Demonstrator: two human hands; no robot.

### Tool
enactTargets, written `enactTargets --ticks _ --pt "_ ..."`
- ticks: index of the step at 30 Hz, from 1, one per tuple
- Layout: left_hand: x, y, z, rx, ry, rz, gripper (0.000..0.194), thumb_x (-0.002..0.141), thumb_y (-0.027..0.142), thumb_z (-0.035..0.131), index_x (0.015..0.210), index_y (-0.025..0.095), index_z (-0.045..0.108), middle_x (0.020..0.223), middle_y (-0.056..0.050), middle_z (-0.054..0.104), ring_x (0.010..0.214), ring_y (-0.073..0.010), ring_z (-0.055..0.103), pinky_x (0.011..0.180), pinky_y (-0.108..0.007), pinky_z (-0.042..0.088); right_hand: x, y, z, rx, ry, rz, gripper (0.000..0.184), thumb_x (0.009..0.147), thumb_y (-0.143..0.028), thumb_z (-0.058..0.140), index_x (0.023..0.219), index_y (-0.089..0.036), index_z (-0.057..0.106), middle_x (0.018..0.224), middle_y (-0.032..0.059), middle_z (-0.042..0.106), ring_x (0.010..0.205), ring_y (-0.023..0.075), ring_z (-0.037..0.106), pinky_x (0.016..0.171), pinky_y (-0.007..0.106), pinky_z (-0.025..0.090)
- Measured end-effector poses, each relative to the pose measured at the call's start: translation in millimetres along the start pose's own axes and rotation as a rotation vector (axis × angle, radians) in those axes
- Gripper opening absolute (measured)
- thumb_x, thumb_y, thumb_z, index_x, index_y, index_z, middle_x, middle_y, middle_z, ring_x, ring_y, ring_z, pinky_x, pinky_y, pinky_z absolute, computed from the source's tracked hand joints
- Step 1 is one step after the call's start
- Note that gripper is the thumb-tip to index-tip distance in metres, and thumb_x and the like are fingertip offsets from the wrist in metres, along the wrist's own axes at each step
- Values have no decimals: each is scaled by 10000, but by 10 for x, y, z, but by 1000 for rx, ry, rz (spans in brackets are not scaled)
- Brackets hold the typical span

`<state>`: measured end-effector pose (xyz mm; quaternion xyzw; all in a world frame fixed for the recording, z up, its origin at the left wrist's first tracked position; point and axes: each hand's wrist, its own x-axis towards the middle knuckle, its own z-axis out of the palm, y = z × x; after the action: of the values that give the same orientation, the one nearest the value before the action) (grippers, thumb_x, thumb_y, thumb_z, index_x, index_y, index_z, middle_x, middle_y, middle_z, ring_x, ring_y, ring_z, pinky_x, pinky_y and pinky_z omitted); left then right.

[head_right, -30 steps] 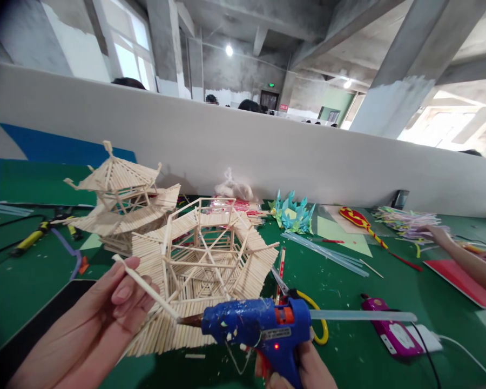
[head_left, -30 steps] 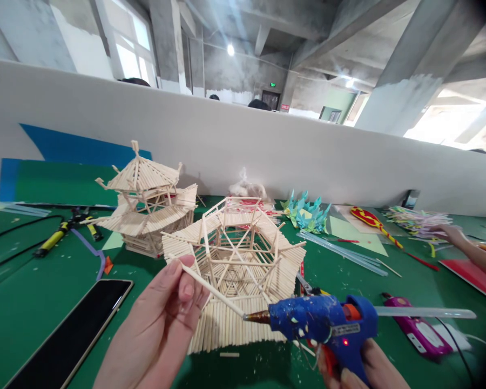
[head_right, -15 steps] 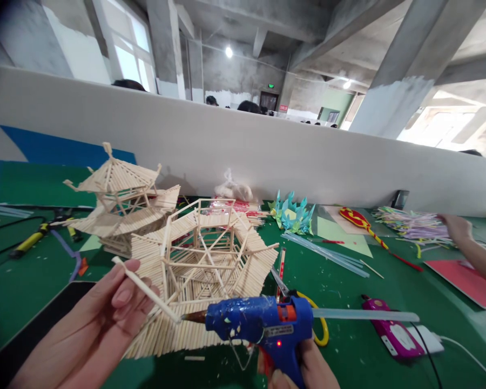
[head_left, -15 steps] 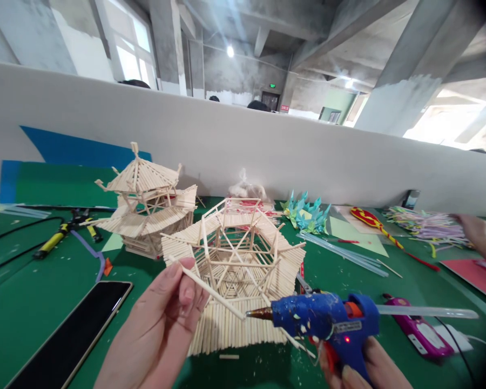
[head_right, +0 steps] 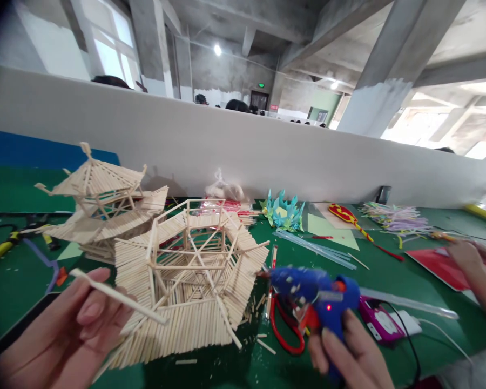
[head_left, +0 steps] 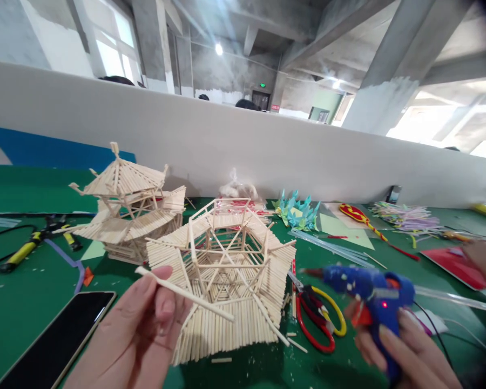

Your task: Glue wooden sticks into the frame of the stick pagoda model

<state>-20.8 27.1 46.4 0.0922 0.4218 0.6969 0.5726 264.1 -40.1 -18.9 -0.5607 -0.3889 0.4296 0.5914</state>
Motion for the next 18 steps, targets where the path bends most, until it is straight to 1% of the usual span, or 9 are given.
enactTargets --ticks 2,4,5,7,9,11,14,16,18 --pt "-10 -18 -13 14 -19 -16 50 780 244 620 807 202 627 500 71 452 455 -86 494 557 -255 553 250 42 -184 -165 91 33 309 713 -451 671 847 -201 549 611 -11 602 541 130 536 486 225 425" --pt "-15 -25 -73 23 -38 -29 58 778 239 621 822 205 636 507 70 460 450 -82 487 560 -256 554 510 179 -339 -312 241 100 384 650 -415 709 920 -204 533 624 -42 595 542 134 547 534 251 466" --pt "-15 -25 -118 26 -50 -31 63 777 232 621 831 206 641 511 70 465 444 -76 479 562 -250 553 628 274 -395 -337 262 127 386 643 -382 708 932 -197 532 598 -53 578 537 142 551 542 265 479" --pt "-7 -28 -221 37 -94 -31 82 781 203 618 855 203 652 521 71 479 432 -56 458 583 -229 551 823 474 -461 -401 265 189 268 698 -345 661 878 -173 563 576 -52 563 558 152 573 558 281 498" --pt "7 -42 -312 47 -147 10 94 779 186 627 864 186 665 518 68 490 421 -37 439 595 -209 548 961 629 -480 -499 236 245 190 798 -329 605 844 -145 594 648 -33 597 585 133 587 570 277 498" --pt "20 -65 -358 65 -167 58 116 746 204 675 855 167 677 510 62 500 418 -30 434 603 -217 555 1047 685 -475 -618 231 259 185 840 -313 586 824 -130 610 751 -16 625 660 132 605 627 293 496" --pt "23 -94 -331 80 -144 50 229 634 245 778 826 161 687 513 49 521 415 -33 441 573 -228 562 1052 565 -416 -771 327 160 182 732 -307 660 799 -142 624 860 59 633 877 267 594 759 401 460" --pt "12 -106 -272 63 -128 6 256 593 243 802 808 159 692 515 38 531 423 -39 457 542 -208 552 935 394 -304 -812 397 34 304 679 -358 650 904 -156 623 957 115 610 979 339 541 803 441 428" --pt "0 -118 -209 42 -102 -18 247 593 222 794 810 152 699 525 26 540 473 -63 512 570 -213 556 723 214 -99 -789 390 -91 428 728 -466 562 1055 -190 578 976 89 596 928 279 562 781 386 452"
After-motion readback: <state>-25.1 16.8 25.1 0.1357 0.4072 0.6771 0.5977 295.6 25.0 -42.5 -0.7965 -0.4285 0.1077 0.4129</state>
